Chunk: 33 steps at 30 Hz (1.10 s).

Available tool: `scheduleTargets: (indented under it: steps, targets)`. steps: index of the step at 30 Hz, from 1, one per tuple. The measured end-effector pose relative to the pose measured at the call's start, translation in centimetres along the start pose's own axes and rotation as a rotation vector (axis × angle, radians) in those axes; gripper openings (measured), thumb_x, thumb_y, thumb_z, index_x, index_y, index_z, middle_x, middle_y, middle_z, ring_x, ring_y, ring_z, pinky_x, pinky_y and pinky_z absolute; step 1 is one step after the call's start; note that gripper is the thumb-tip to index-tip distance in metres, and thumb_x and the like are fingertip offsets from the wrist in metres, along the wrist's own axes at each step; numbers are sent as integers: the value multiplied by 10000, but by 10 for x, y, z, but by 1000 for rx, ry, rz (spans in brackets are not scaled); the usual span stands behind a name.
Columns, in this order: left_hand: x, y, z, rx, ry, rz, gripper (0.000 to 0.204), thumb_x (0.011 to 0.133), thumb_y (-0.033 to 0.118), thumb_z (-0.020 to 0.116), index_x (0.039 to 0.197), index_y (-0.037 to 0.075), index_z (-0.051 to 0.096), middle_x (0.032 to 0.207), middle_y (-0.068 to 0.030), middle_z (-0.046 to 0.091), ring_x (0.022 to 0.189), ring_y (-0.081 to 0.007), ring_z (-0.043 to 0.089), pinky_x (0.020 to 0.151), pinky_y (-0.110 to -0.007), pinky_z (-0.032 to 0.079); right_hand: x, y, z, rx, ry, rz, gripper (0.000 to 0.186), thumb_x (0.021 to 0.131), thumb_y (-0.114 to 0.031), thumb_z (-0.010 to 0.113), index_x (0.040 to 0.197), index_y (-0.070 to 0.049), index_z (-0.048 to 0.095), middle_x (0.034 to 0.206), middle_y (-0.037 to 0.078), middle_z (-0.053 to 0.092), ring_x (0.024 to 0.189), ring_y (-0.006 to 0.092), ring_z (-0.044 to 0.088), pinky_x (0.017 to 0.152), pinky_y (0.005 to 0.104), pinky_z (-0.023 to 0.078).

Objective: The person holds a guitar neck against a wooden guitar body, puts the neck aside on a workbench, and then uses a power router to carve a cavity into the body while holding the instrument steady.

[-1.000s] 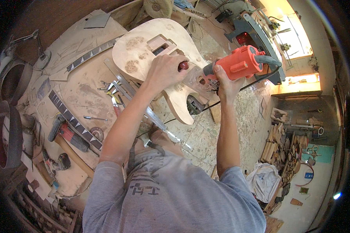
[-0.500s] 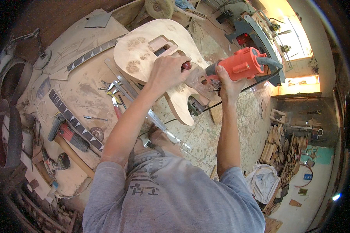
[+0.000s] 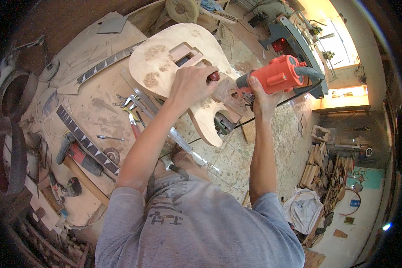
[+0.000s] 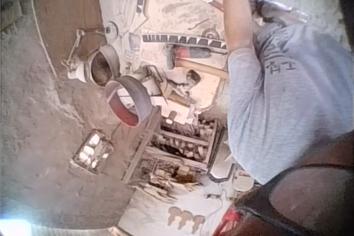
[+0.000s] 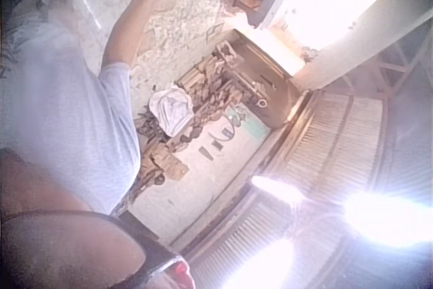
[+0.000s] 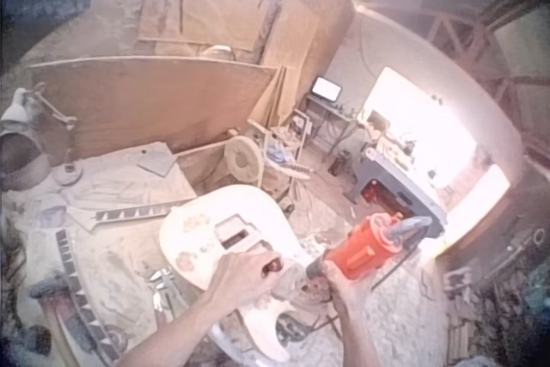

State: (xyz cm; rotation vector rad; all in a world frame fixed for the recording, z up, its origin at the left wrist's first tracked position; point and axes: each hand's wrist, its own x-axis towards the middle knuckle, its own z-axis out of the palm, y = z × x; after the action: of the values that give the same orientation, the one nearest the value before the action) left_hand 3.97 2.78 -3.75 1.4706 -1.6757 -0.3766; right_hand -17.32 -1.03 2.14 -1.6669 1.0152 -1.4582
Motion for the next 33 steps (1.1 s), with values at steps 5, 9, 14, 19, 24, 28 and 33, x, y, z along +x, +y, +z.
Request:
scheduleTargets:
  steps: [5, 9, 14, 19, 24, 28, 33]
  targets:
    - [-1, 1, 2, -35, 53, 11, 171, 895, 246, 692, 950, 94, 748, 796, -166, 736, 749, -368, 726, 713, -473, 571, -1, 3, 1, -45, 34, -16, 660, 801, -127, 921, 1354, 5, 584, 1151, 101, 729, 1030, 201, 724, 933, 371, 594]
    - [-1, -1, 0, -34, 20, -12, 274, 867, 295, 728, 1081, 141, 802, 858, -177, 757, 808, -387, 740, 758, -471, 590, -5, 1, 2, -80, 30, 0, 659, 821, -182, 904, 1354, 24, 575, 1126, 115, 749, 1020, 204, 724, 949, 371, 579]
    - [-1, 1, -1, -51, 22, -23, 299, 834, 293, 750, 1081, 134, 804, 862, -179, 760, 812, -387, 743, 778, -471, 595, -6, -4, 5, -74, 31, -3, 704, 802, -162, 917, 1389, 1, 563, 1134, 93, 736, 1025, 195, 719, 953, 366, 578]
    - [-1, -2, 1, -88, 55, 2, 238, 840, 245, 741, 1012, 92, 803, 839, -177, 757, 789, -381, 742, 767, -459, 593, -6, -3, 9, -3, 36, -50, 716, 764, -125, 936, 1380, -36, 581, 1139, 61, 709, 1023, 180, 711, 944, 370, 586]
    - [-1, -3, 1, -107, 46, 18, 211, 835, 220, 746, 969, 66, 800, 823, -177, 756, 773, -376, 744, 758, -447, 593, -11, -15, 13, -11, 20, 14, 745, 763, -136, 937, 1402, -38, 567, 1126, 64, 713, 1019, 179, 710, 942, 367, 585]
    - [-1, 0, -2, -94, 47, 35, 207, 826, 210, 747, 946, 49, 795, 829, -177, 757, 772, -373, 745, 755, -438, 594, -13, -14, 13, -13, 20, 8, 721, 781, -147, 931, 1394, -31, 570, 1131, 60, 713, 1021, 175, 708, 940, 364, 584]
    - [-1, -1, -2, -144, 49, 28, 201, 805, 191, 745, 923, 33, 784, 828, -183, 750, 765, -376, 739, 745, -435, 589, -15, -8, 10, -47, 15, 23, 698, 802, -154, 925, 1388, -22, 570, 1132, 56, 706, 1022, 168, 701, 940, 359, 580]
